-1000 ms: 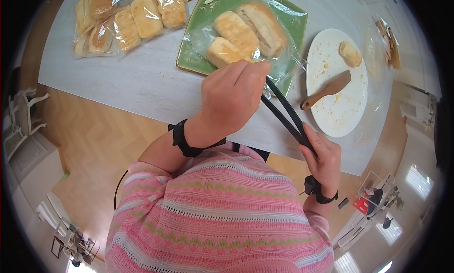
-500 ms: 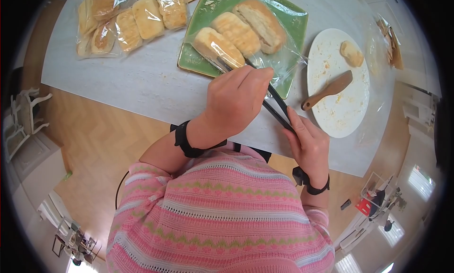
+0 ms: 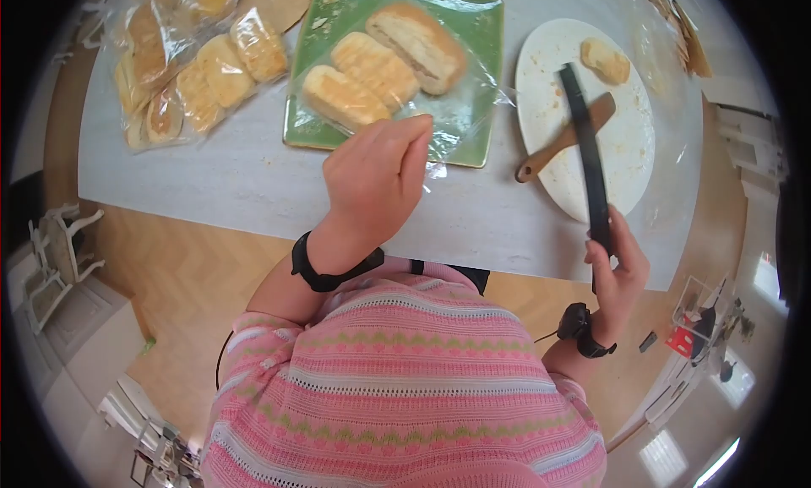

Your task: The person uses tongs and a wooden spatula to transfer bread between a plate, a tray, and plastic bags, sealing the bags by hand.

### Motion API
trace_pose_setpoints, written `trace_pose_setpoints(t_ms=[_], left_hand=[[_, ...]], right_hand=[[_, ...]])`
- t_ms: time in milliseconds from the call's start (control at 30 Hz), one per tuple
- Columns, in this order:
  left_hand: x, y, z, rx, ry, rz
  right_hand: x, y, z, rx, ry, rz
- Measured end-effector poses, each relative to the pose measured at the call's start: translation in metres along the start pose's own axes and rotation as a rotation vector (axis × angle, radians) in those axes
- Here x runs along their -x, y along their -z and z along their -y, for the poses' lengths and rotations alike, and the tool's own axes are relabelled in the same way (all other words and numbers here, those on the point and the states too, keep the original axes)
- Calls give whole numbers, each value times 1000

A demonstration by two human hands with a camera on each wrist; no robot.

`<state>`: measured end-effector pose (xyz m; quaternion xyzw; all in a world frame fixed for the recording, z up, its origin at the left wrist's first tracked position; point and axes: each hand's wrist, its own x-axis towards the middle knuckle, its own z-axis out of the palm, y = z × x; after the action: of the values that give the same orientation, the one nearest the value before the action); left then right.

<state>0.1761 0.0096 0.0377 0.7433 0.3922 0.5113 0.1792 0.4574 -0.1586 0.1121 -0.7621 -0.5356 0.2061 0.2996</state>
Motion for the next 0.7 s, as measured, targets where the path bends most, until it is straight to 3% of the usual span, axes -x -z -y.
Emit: trace_pose_setpoints(t_ms=[100, 233, 367, 433, 500, 700], left_hand=[[1, 4, 1, -96, -57, 64], [0, 11, -1, -342, -171, 113], [-8, 9, -10, -425, -188, 71], [-5, 11, -7, -464, -82, 174], [-4, 11, -5, -471, -92, 180], [-10, 6, -12, -524, -171, 215]], right_hand=[[-2, -3, -9, -257, -284, -270], [-5, -6, -42, -180, -380, -439], [-9, -8, -58, -79, -424, -460], [-12, -9, -64, -88, -385, -486], [-16, -11, -59, 177, -318, -462], [-29, -12, -54, 263, -288, -415]])
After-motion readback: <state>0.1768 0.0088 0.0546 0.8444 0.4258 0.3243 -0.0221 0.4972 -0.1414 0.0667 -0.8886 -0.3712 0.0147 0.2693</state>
